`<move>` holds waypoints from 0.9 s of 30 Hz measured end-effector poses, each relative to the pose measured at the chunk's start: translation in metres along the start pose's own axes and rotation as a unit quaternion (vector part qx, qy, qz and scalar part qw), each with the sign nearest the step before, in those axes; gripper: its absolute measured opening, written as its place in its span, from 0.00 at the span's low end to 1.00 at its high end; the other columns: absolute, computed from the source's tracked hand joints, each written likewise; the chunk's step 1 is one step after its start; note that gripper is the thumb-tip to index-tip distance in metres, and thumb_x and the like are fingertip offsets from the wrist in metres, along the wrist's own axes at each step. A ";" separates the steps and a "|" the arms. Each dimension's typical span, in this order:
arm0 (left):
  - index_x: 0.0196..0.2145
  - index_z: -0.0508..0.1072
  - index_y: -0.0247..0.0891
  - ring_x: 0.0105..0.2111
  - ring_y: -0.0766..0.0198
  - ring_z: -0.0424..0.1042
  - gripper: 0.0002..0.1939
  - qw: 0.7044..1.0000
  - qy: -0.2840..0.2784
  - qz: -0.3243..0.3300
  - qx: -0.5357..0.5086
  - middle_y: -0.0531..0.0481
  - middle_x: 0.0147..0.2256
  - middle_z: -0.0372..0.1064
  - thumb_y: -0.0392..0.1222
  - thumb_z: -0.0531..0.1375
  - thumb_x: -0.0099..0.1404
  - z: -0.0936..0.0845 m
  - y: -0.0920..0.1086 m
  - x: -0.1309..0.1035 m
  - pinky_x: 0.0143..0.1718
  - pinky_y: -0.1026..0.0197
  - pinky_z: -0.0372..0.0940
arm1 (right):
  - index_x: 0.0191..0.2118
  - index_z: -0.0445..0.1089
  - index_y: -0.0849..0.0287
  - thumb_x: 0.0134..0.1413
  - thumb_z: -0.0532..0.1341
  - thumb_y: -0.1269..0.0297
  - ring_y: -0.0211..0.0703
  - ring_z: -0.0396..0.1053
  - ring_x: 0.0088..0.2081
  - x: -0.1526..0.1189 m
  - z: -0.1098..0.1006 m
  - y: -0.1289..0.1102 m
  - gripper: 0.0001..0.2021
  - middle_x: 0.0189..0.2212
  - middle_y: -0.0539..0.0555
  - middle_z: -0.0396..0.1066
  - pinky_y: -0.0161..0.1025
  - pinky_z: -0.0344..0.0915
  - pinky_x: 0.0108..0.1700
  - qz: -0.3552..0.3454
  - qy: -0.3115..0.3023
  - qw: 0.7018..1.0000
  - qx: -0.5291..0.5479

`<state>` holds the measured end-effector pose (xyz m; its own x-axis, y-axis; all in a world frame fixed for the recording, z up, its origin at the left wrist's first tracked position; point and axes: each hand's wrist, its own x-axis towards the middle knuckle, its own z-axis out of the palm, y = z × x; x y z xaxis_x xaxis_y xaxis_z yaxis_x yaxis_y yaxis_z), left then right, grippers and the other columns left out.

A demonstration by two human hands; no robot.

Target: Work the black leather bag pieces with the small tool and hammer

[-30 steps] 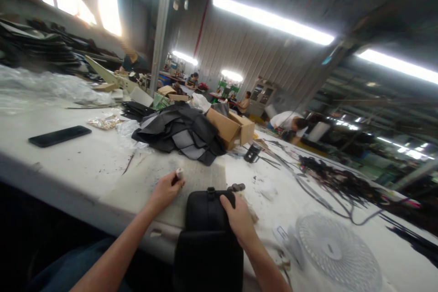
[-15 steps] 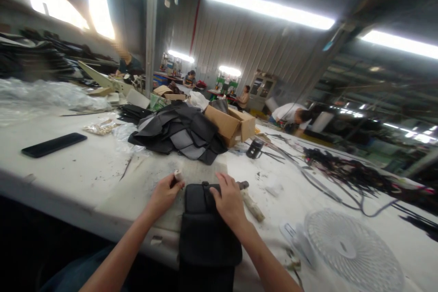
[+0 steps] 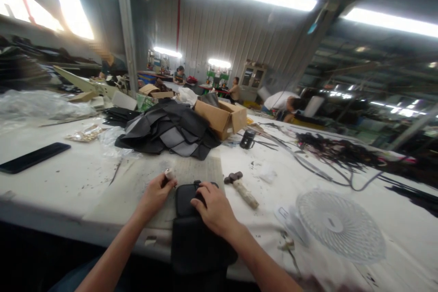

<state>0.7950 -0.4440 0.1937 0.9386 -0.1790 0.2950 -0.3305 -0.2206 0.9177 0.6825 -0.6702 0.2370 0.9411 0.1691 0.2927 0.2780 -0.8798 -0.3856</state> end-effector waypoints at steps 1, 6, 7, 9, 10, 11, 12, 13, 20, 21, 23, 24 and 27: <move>0.34 0.75 0.41 0.33 0.56 0.73 0.12 1.000 -0.001 0.003 0.002 0.52 0.29 0.75 0.51 0.63 0.68 0.000 0.000 0.000 0.38 0.58 0.62 | 0.53 0.77 0.53 0.76 0.63 0.56 0.54 0.73 0.61 0.002 0.001 0.001 0.09 0.62 0.56 0.75 0.52 0.70 0.66 -0.001 -0.002 1.000 -0.005; 0.33 0.76 0.41 0.33 0.56 0.72 0.12 1.000 -0.001 0.007 0.014 0.51 0.29 0.75 0.51 0.62 0.68 0.001 -0.003 0.001 0.37 0.58 0.61 | 0.75 0.64 0.55 0.75 0.64 0.55 0.64 0.65 0.70 0.003 0.013 0.003 0.29 0.79 0.62 0.53 0.63 0.64 0.71 0.015 -0.019 0.997 -0.070; 0.34 0.76 0.41 0.33 0.56 0.72 0.12 1.000 -0.002 0.007 0.016 0.51 0.30 0.75 0.51 0.62 0.68 0.002 -0.004 0.000 0.37 0.57 0.62 | 0.76 0.62 0.55 0.75 0.64 0.55 0.65 0.63 0.71 0.001 0.013 0.003 0.30 0.81 0.62 0.48 0.64 0.63 0.72 0.016 -0.023 0.997 -0.075; 0.34 0.76 0.41 0.33 0.56 0.72 0.12 1.000 -0.004 0.008 0.018 0.51 0.30 0.75 0.52 0.62 0.69 0.002 -0.004 -0.001 0.37 0.57 0.62 | 0.75 0.65 0.56 0.76 0.62 0.54 0.64 0.63 0.72 -0.002 0.012 0.001 0.28 0.80 0.61 0.51 0.63 0.62 0.73 0.016 -0.033 0.997 -0.065; 0.34 0.76 0.41 0.33 0.56 0.72 0.12 1.000 -0.005 0.010 0.019 0.52 0.29 0.75 0.52 0.62 0.69 0.002 -0.004 -0.001 0.37 0.57 0.62 | 0.74 0.67 0.56 0.77 0.62 0.53 0.62 0.63 0.72 -0.004 0.010 0.000 0.27 0.78 0.61 0.56 0.61 0.61 0.74 0.019 -0.037 0.998 -0.052; 0.34 0.76 0.41 0.33 0.56 0.72 0.13 1.000 -0.007 0.012 0.020 0.52 0.29 0.75 0.52 0.62 0.69 0.003 -0.004 -0.001 0.37 0.57 0.62 | 0.73 0.68 0.57 0.77 0.61 0.53 0.60 0.63 0.73 -0.007 0.007 -0.002 0.26 0.76 0.61 0.60 0.59 0.61 0.75 0.023 -0.041 0.998 -0.036; 0.35 0.77 0.41 0.33 0.56 0.73 0.13 1.000 -0.008 0.013 0.021 0.52 0.29 0.75 0.53 0.63 0.69 0.002 -0.004 -0.001 0.37 0.57 0.63 | 0.72 0.69 0.57 0.78 0.61 0.52 0.59 0.63 0.73 -0.010 0.004 -0.003 0.26 0.75 0.61 0.63 0.57 0.60 0.76 0.029 -0.044 0.998 -0.021; 0.35 0.77 0.41 0.33 0.56 0.73 0.13 1.000 -0.010 0.013 0.020 0.52 0.30 0.76 0.53 0.63 0.68 0.002 -0.004 0.000 0.37 0.57 0.63 | 0.72 0.69 0.57 0.78 0.61 0.52 0.57 0.62 0.74 -0.014 0.001 -0.005 0.26 0.75 0.60 0.63 0.55 0.59 0.77 0.034 -0.048 0.998 -0.008; 0.38 0.81 0.39 0.36 0.54 0.79 0.19 0.999 -0.014 -0.033 -0.038 0.46 0.35 0.82 0.59 0.66 0.65 0.001 0.015 0.020 0.41 0.55 0.70 | 0.76 0.65 0.56 0.73 0.66 0.50 0.60 0.57 0.77 -0.047 0.005 -0.014 0.33 0.78 0.59 0.56 0.58 0.57 0.79 0.049 -0.066 0.996 0.019; 0.38 0.81 0.39 0.36 0.54 0.78 0.18 0.999 -0.023 -0.027 -0.039 0.46 0.35 0.82 0.58 0.66 0.66 0.005 0.021 0.022 0.41 0.56 0.70 | 0.76 0.64 0.56 0.72 0.67 0.52 0.61 0.57 0.77 -0.050 0.009 -0.013 0.33 0.78 0.59 0.56 0.59 0.58 0.78 0.044 -0.057 0.997 0.015; 0.40 0.81 0.39 0.36 0.55 0.79 0.17 0.997 -0.052 -0.009 -0.052 0.48 0.35 0.82 0.56 0.67 0.67 0.017 0.035 0.024 0.41 0.57 0.70 | 0.76 0.63 0.54 0.71 0.68 0.55 0.61 0.56 0.77 -0.056 0.019 -0.010 0.34 0.79 0.59 0.54 0.62 0.59 0.78 0.026 -0.027 0.999 0.003; 0.41 0.81 0.39 0.37 0.56 0.79 0.16 0.996 -0.070 -0.003 -0.062 0.48 0.36 0.82 0.55 0.67 0.67 0.025 0.040 0.023 0.41 0.57 0.71 | 0.77 0.61 0.54 0.71 0.67 0.56 0.61 0.56 0.77 -0.058 0.024 -0.008 0.34 0.79 0.59 0.54 0.64 0.59 0.78 0.014 -0.012 1.000 -0.004; 0.42 0.81 0.39 0.38 0.55 0.79 0.13 0.990 -0.123 0.002 -0.075 0.48 0.36 0.81 0.52 0.67 0.68 0.047 0.047 0.021 0.42 0.57 0.71 | 0.78 0.58 0.54 0.72 0.66 0.57 0.62 0.55 0.78 -0.062 0.034 -0.003 0.35 0.79 0.60 0.53 0.67 0.59 0.78 -0.011 0.014 1.000 -0.023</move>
<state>0.7942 -0.5032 0.2302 0.8790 -0.4114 0.2413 -0.2975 -0.0776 0.9516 0.6293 -0.6630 0.1905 0.9289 0.1764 0.3257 0.2889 -0.8954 -0.3389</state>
